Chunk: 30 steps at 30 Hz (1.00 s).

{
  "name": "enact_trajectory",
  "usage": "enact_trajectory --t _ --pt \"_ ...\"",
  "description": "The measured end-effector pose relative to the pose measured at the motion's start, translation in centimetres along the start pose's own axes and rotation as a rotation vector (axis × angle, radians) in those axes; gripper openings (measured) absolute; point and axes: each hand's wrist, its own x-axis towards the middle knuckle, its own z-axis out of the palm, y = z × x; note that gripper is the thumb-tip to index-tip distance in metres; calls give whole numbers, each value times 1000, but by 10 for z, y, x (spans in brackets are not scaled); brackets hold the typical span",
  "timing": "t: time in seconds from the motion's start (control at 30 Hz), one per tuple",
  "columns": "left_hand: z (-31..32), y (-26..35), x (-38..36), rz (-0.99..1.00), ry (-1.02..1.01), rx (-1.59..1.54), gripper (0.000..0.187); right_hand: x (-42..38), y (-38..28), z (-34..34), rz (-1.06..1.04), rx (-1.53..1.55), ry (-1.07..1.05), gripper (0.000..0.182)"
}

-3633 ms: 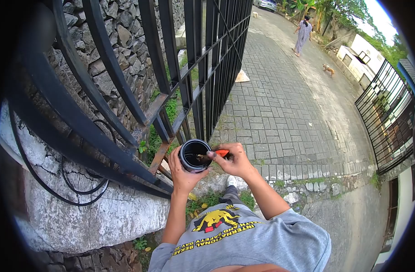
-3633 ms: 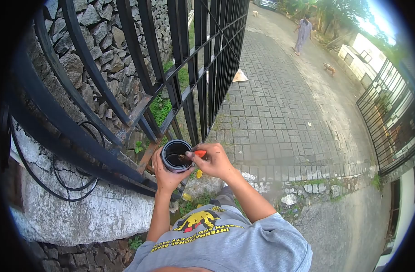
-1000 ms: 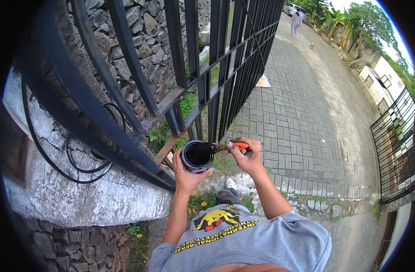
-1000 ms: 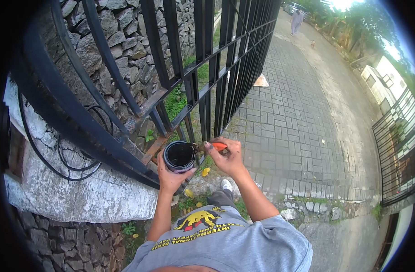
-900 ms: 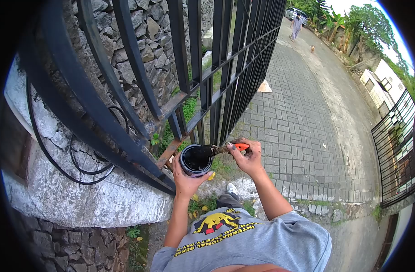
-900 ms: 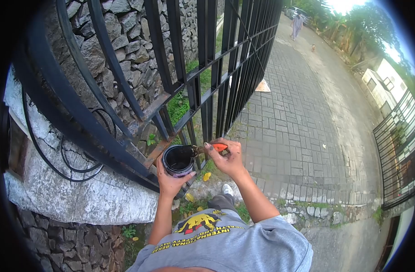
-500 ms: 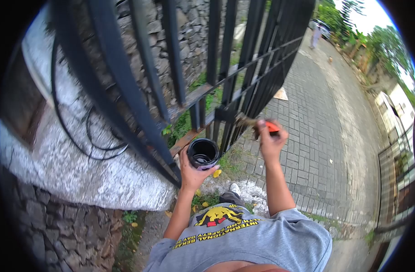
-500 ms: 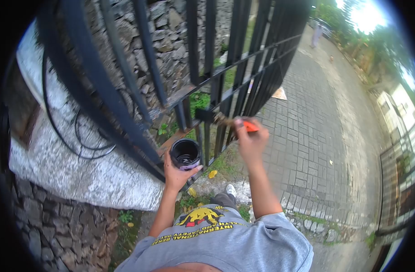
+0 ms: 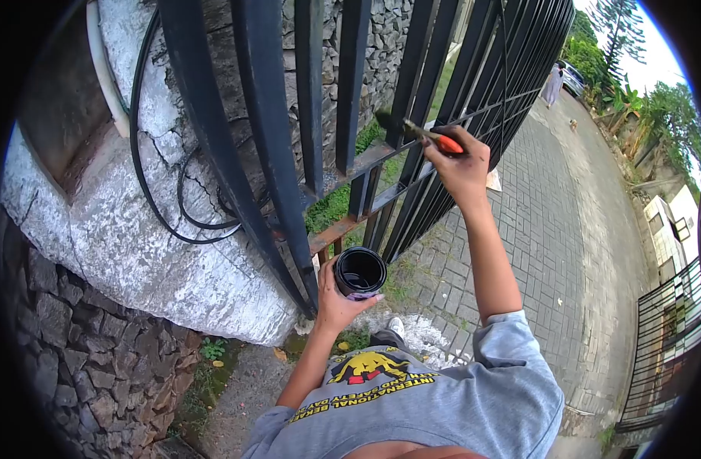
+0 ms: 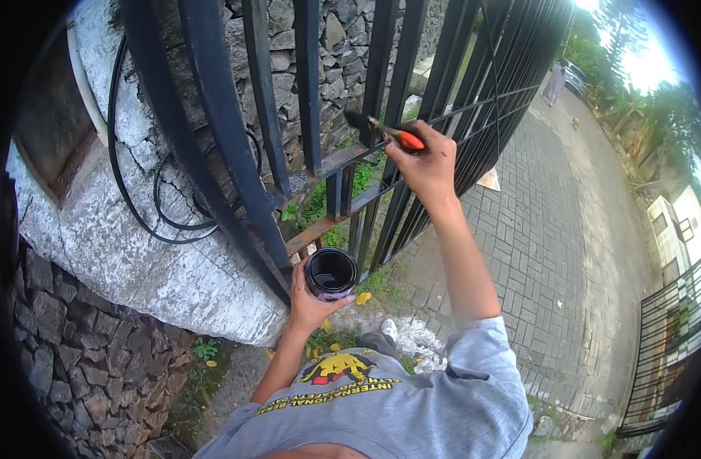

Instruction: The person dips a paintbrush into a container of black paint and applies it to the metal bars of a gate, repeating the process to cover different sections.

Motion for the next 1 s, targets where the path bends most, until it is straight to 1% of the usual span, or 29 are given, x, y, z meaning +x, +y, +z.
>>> enact_trajectory --t 0.07,0.13,0.17,0.2,0.27,0.3,0.4,0.43,0.53,0.6,0.67,0.7,0.8,0.83,0.87,0.9,0.93,1.0 --pt "-3 1 0 5 10 14 107 11 -5 -4 -27 -159 -107 25" --pt "-5 -1 -1 -4 12 21 107 37 -3 -10 -142 -157 -67 23" --pt "-5 -1 0 -14 13 21 107 54 -9 -16 -212 -91 -11 22" --pt "-5 -1 1 -23 13 21 107 75 -14 -25 -236 -146 30 21" --pt "-4 -2 5 -22 25 34 108 119 -30 -39 -386 -165 218 23" --pt "-4 -2 6 -21 29 42 108 136 -43 -48 -455 -224 297 26" --pt "-2 -1 10 -35 -1 12 109 162 -59 -59 -474 -170 361 25" --pt "-1 -1 10 -42 -3 7 110 161 -60 -56 -505 -231 365 25" --pt "0 -3 10 -41 -7 6 111 115 -55 -33 -441 -308 197 26" --pt "0 -9 7 -14 -1 22 111 77 -29 -16 -415 -377 -60 28" --pt "-1 -10 5 -29 -8 14 112 44 -18 -2 -300 -427 -235 30" --pt "-1 -11 5 -35 -11 10 112 42 -23 0 -317 -531 -268 33" --pt "0 -11 5 -25 -2 36 112 87 -28 -13 -428 -353 -91 31" --pt "1 -10 5 -24 -9 36 112 114 -35 -22 -521 -352 28 30" --pt "1 -9 5 -23 -16 38 112 135 -58 -34 -423 -394 84 27" --pt "2 -8 6 -21 -23 41 112 158 -66 -44 -567 -390 238 27" --pt "3 -7 7 -20 -24 38 112 178 -74 -52 -605 -418 332 25" --pt "2 -4 6 -23 -27 37 111 190 -96 -61 -454 -354 356 21"
